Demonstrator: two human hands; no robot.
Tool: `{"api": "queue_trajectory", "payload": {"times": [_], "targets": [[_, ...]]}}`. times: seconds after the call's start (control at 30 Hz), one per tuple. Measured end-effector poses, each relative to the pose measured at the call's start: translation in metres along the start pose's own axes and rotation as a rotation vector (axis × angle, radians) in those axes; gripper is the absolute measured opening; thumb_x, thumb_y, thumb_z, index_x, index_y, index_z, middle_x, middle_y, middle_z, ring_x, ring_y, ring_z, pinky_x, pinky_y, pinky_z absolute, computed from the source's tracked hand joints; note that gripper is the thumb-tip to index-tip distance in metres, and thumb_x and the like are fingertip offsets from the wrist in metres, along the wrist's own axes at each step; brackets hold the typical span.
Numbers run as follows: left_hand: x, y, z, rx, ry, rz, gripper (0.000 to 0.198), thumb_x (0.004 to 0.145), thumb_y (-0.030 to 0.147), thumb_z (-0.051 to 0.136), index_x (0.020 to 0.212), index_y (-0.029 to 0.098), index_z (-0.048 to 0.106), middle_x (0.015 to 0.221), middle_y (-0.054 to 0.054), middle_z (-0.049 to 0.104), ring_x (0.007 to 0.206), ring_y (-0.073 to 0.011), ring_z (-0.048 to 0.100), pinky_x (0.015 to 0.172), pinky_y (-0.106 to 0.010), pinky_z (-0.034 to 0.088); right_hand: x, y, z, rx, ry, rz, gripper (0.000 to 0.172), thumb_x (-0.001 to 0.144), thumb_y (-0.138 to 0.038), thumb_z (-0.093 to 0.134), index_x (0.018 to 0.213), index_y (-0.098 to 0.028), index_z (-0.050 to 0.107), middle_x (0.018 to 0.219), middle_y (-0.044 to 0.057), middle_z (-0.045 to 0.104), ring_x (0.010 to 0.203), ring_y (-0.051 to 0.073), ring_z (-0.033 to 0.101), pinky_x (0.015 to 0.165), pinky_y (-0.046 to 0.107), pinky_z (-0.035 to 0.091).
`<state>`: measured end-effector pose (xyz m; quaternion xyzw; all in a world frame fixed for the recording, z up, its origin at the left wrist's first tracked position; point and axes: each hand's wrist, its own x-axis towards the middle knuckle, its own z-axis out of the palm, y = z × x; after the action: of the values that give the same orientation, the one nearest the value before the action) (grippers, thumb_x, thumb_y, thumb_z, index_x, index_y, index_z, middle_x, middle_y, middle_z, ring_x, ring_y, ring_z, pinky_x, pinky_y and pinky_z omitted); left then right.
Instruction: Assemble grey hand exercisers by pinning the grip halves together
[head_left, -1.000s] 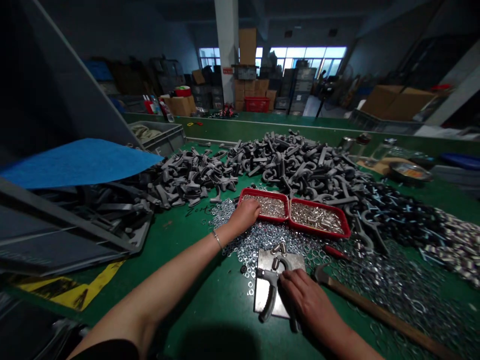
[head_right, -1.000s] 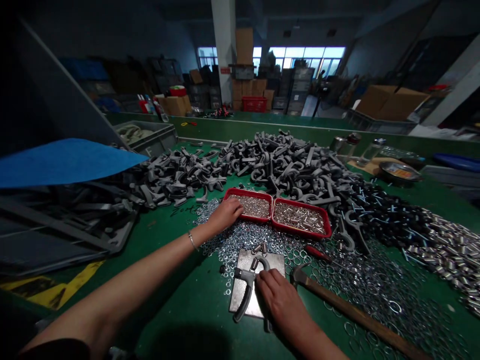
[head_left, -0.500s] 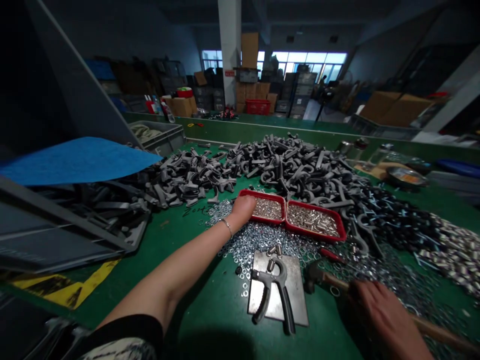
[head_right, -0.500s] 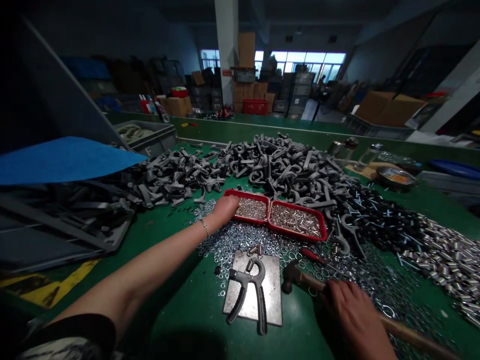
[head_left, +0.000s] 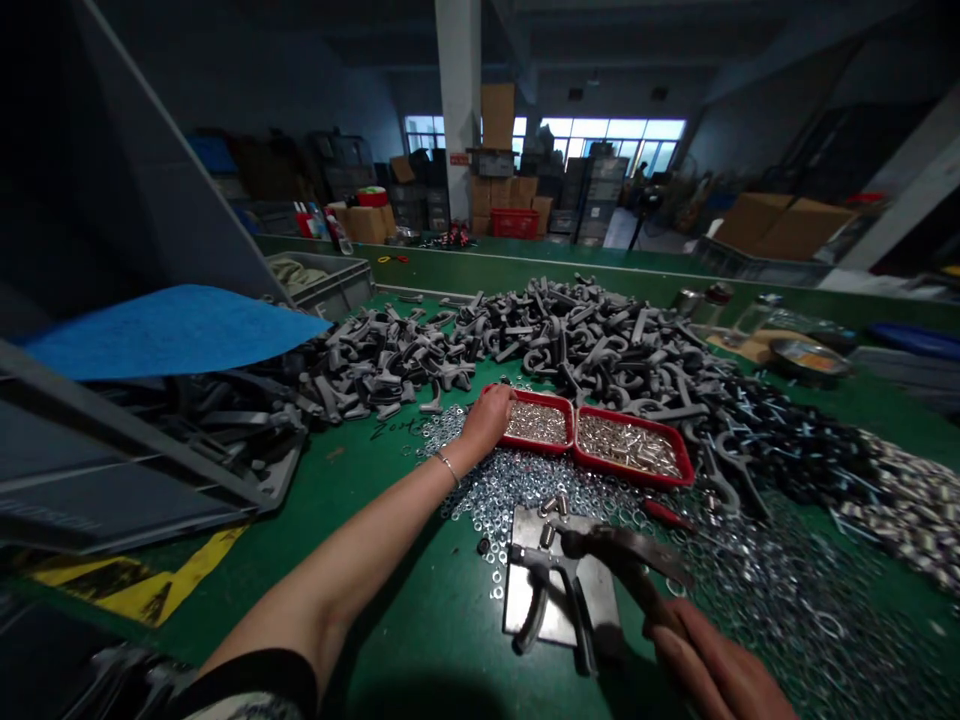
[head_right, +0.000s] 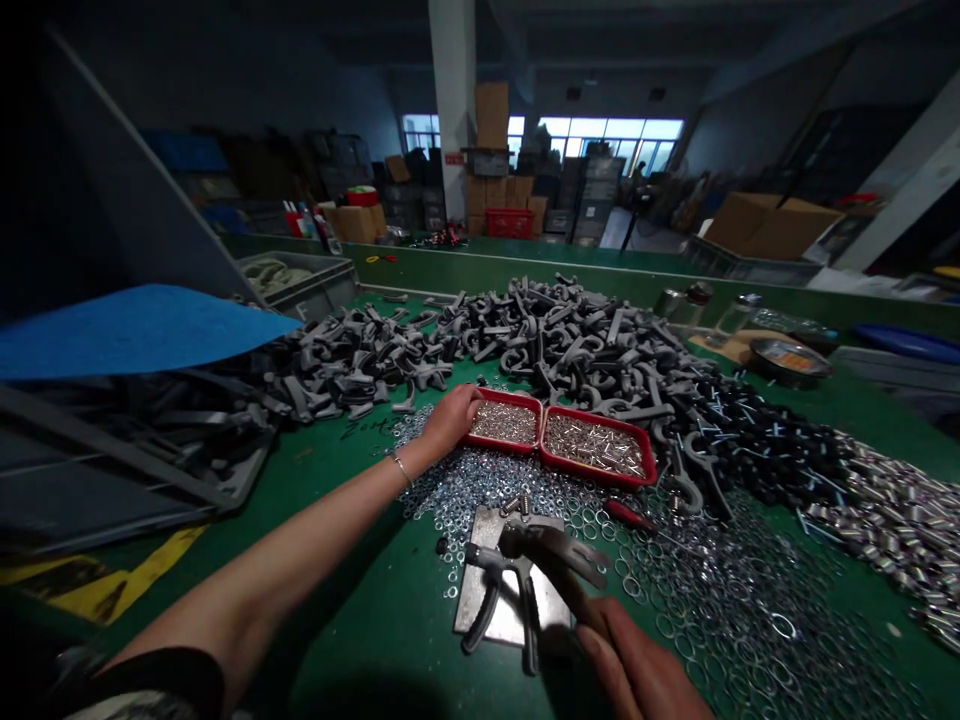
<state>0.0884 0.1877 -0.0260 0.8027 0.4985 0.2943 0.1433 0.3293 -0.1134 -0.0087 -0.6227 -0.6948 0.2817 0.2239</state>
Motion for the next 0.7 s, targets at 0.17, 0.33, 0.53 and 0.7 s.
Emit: {"api": "queue_trajectory", "payload": {"times": [0.17,0.33,0.53,0.7], "targets": [[-0.040,0.023,-0.016,-0.233,-0.051,0.065,0.008,0.092,0.014,0.059,0.093,0.017,0.067,0.096,-0.005,0.070,0.096,-0.0180,0.065,0.092,-0.031,0.049,0.016,-0.001,0.013,-0.061,-0.152,0.104,0.035,0.097,-0.049,0.039,0.090,-0.027,0.064,0.079,0.007,0.076,0.067,0.026,0.073,0.060,0.034,0.057],[-0.103,0.037,-0.015,-0.451,-0.236,0.031,0.012,0.089,0.014,0.058,0.094,0.017,0.069,0.084,-0.001,0.072,0.075,-0.0149,0.069,0.076,-0.027,0.053,0.018,0.002,0.014,0.029,-0.067,0.051,0.030,0.100,-0.045,0.038,0.098,-0.028,0.063,0.085,0.006,0.076,0.074,0.024,0.073,0.064,0.031,0.057],[-0.126,0.051,0.007,-0.543,-0.432,-0.058,0.011,0.090,0.022,0.058,0.086,0.017,0.068,0.079,-0.001,0.069,0.076,-0.0172,0.066,0.072,-0.028,0.050,0.012,0.026,0.027,0.294,-0.130,0.210,0.038,0.098,-0.053,0.043,0.086,-0.025,0.066,0.082,0.005,0.073,0.076,0.023,0.069,0.068,0.032,0.056],[-0.124,0.057,0.019,-0.377,-0.373,-0.002,0.015,0.091,0.019,0.056,0.080,0.019,0.066,0.088,-0.003,0.064,0.089,-0.0192,0.060,0.082,-0.030,0.045,-0.001,0.050,0.041,0.803,0.135,0.507,0.041,0.085,-0.064,0.059,0.097,-0.026,0.068,0.089,0.005,0.071,0.090,0.024,0.068,0.074,0.032,0.057]]}}
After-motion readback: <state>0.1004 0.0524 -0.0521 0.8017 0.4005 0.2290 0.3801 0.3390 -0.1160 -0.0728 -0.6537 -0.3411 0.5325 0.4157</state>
